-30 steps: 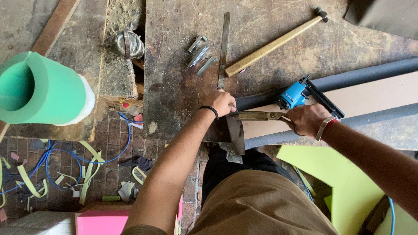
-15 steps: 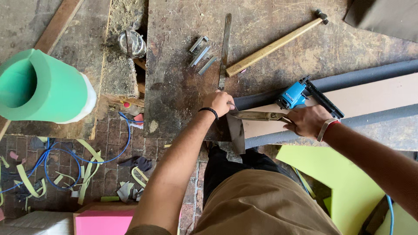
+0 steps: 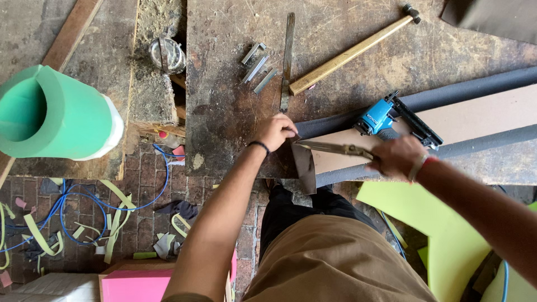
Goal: The person wraps brown fabric around a long rectangular foam piece, trims excess fabric with shears, and secures it using a pneumatic staple gun. The person repeatedly folds and staples the fabric along the edges to cover the foam.
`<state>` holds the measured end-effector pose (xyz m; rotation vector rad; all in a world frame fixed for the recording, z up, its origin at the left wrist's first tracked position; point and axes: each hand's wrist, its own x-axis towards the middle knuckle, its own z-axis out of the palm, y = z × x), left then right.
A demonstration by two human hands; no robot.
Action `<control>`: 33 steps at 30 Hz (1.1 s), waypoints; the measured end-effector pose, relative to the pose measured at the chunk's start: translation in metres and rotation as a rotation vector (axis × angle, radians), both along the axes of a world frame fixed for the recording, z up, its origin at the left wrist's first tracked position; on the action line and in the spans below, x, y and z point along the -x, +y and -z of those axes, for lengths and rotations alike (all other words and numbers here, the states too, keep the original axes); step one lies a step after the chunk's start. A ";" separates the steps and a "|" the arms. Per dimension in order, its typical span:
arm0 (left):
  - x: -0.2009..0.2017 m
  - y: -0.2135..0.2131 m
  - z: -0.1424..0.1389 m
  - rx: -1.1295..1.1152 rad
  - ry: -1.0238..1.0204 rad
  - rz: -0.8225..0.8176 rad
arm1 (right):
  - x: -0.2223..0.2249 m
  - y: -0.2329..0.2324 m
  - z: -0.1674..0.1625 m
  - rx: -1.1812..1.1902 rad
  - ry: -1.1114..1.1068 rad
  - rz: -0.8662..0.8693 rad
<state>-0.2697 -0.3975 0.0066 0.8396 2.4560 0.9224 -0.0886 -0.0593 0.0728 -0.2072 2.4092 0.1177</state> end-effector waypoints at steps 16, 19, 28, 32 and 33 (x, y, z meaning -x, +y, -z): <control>-0.017 -0.043 0.007 -0.136 0.025 -0.252 | -0.033 -0.167 0.065 1.637 -0.660 1.276; -0.019 -0.049 0.004 -0.114 -0.026 -0.301 | -0.035 -0.179 0.060 1.555 -0.522 1.343; -0.026 -0.057 0.002 -0.252 -0.124 -0.116 | -0.020 -0.203 0.028 1.261 -0.273 1.380; -0.042 -0.071 -0.002 -0.180 -0.084 -0.157 | -0.026 -0.200 0.015 1.070 -0.178 1.227; -0.046 -0.076 -0.005 -0.145 -0.061 -0.214 | -0.034 -0.192 0.014 1.058 -0.216 1.224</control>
